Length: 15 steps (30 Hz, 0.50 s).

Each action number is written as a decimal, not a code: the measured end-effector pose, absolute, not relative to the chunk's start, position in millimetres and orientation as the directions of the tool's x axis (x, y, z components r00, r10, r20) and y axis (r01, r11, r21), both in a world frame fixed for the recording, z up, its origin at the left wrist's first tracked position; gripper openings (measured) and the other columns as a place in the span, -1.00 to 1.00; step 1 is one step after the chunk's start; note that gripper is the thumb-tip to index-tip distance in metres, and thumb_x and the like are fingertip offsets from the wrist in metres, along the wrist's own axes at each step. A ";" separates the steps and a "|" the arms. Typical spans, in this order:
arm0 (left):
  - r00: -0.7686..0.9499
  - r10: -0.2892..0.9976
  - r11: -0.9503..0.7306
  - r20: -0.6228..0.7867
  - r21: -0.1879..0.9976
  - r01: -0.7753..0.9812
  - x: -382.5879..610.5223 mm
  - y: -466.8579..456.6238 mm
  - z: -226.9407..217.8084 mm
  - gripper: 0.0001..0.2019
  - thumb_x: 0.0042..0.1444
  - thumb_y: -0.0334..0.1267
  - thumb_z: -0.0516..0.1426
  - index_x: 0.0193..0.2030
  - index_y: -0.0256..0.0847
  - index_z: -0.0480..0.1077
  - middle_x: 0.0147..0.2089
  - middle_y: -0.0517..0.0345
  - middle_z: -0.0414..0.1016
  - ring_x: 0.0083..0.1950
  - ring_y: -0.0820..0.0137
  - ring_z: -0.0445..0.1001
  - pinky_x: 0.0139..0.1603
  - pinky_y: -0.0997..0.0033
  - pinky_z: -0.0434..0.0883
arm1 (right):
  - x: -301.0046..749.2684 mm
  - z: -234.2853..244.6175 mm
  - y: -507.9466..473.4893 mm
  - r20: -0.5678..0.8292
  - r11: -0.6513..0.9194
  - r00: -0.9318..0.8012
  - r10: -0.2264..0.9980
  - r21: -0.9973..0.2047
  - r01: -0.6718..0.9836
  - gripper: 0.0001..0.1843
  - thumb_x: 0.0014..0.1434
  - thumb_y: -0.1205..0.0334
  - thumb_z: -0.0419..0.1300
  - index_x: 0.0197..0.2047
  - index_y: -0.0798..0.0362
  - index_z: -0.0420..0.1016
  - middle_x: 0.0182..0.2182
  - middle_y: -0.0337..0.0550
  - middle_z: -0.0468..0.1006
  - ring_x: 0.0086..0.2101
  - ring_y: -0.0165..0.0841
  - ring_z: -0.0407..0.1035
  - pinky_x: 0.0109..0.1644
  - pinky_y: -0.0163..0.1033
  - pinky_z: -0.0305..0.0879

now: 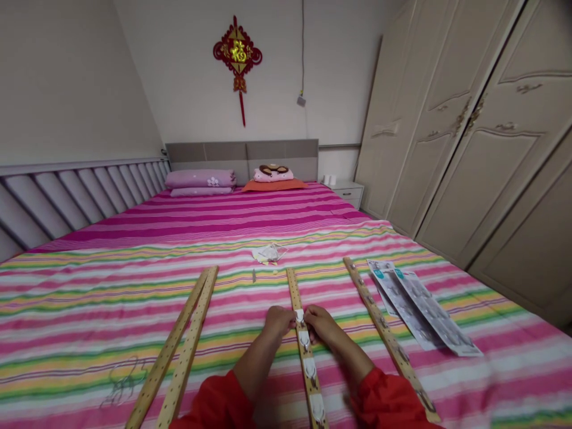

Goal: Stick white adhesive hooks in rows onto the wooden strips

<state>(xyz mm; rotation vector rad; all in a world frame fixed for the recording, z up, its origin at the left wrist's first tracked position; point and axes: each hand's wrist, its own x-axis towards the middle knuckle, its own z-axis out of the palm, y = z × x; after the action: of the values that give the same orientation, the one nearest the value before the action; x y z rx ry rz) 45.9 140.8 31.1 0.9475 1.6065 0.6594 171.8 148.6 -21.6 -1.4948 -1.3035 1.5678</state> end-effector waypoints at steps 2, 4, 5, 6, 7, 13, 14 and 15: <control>-0.080 0.848 0.527 -0.524 0.815 0.241 46.2 141.0 30.5 -0.76 0.15 -0.20 0.08 -0.09 -0.27 0.35 -0.12 0.09 0.44 -0.21 0.37 0.46 -0.24 0.29 0.46 | 172.0 -20.7 147.9 -0.374 -0.338 -0.184 0.909 -0.920 0.199 -0.76 0.22 0.19 0.09 -0.09 0.13 0.36 -0.24 -0.16 0.48 -0.36 -0.40 0.42 -0.33 -0.23 0.42; -0.083 0.847 0.529 -0.526 0.814 0.240 46.0 141.5 29.5 -0.75 0.15 -0.20 0.08 -0.08 -0.27 0.35 -0.11 0.08 0.44 -0.20 0.37 0.46 -0.23 0.28 0.46 | 171.9 -19.6 147.2 -0.381 -0.344 -0.182 0.907 -0.917 0.205 -0.75 0.22 0.19 0.09 -0.07 0.13 0.36 -0.22 -0.15 0.48 -0.34 -0.39 0.43 -0.31 -0.21 0.42; -0.082 0.846 0.529 -0.526 0.814 0.239 45.8 141.7 28.8 -0.75 0.15 -0.20 0.08 -0.07 -0.27 0.34 -0.10 0.08 0.44 -0.19 0.37 0.46 -0.22 0.27 0.45 | 171.9 -19.0 147.0 -0.385 -0.347 -0.181 0.905 -0.915 0.208 -0.74 0.22 0.18 0.09 -0.07 0.13 0.36 -0.20 -0.14 0.48 -0.33 -0.38 0.43 -0.29 -0.19 0.42; -0.081 0.846 0.530 -0.527 0.814 0.237 45.4 141.9 28.2 -0.75 0.15 -0.20 0.08 -0.07 -0.27 0.34 -0.09 0.08 0.43 -0.18 0.36 0.46 -0.21 0.26 0.45 | 171.8 -18.4 146.7 -0.389 -0.351 -0.180 0.903 -0.912 0.211 -0.74 0.22 0.18 0.09 -0.06 0.13 0.35 -0.19 -0.13 0.47 -0.31 -0.37 0.43 -0.27 -0.18 0.42; -0.078 0.846 0.529 -0.527 0.815 0.235 44.9 142.0 27.6 -0.75 0.15 -0.20 0.08 -0.07 -0.26 0.34 -0.09 0.07 0.43 -0.18 0.36 0.46 -0.20 0.26 0.45 | 171.7 -17.9 146.6 -0.393 -0.354 -0.179 0.902 -0.910 0.214 -0.73 0.22 0.18 0.09 -0.05 0.12 0.35 -0.18 -0.13 0.47 -0.30 -0.36 0.43 -0.26 -0.16 0.41; -0.063 0.858 0.512 -0.511 0.837 0.190 43.6 141.9 25.1 -0.74 0.15 -0.20 0.08 -0.06 -0.27 0.34 -0.07 0.06 0.43 -0.16 0.35 0.46 -0.19 0.24 0.45 | 171.4 -17.6 146.5 -0.399 -0.363 -0.172 0.901 -0.909 0.205 -0.72 0.22 0.18 0.09 -0.04 0.12 0.34 -0.14 -0.11 0.46 -0.26 -0.33 0.42 -0.22 -0.13 0.41; -0.062 0.863 0.504 -0.501 0.846 0.174 43.5 142.0 25.5 -0.74 0.15 -0.20 0.08 -0.05 -0.27 0.34 -0.07 0.06 0.43 -0.17 0.35 0.46 -0.20 0.24 0.45 | 171.4 -17.8 146.5 -0.395 -0.361 -0.171 0.903 -0.911 0.200 -0.72 0.22 0.18 0.09 -0.04 0.12 0.35 -0.15 -0.11 0.46 -0.26 -0.34 0.42 -0.23 -0.14 0.41; -0.066 0.871 0.490 -0.486 0.858 0.153 42.9 142.1 26.5 -0.74 0.15 -0.20 0.08 -0.05 -0.27 0.33 -0.08 0.06 0.43 -0.18 0.36 0.46 -0.21 0.25 0.45 | 171.3 -18.0 146.5 -0.390 -0.357 -0.170 0.905 -0.914 0.194 -0.73 0.22 0.19 0.09 -0.04 0.12 0.35 -0.15 -0.12 0.46 -0.27 -0.34 0.42 -0.24 -0.14 0.41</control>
<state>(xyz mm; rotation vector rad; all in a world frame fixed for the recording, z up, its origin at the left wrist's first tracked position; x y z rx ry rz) 42.9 142.1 26.5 0.9202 1.5457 0.7538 171.3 146.5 -18.0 -1.5155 -1.2790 1.5773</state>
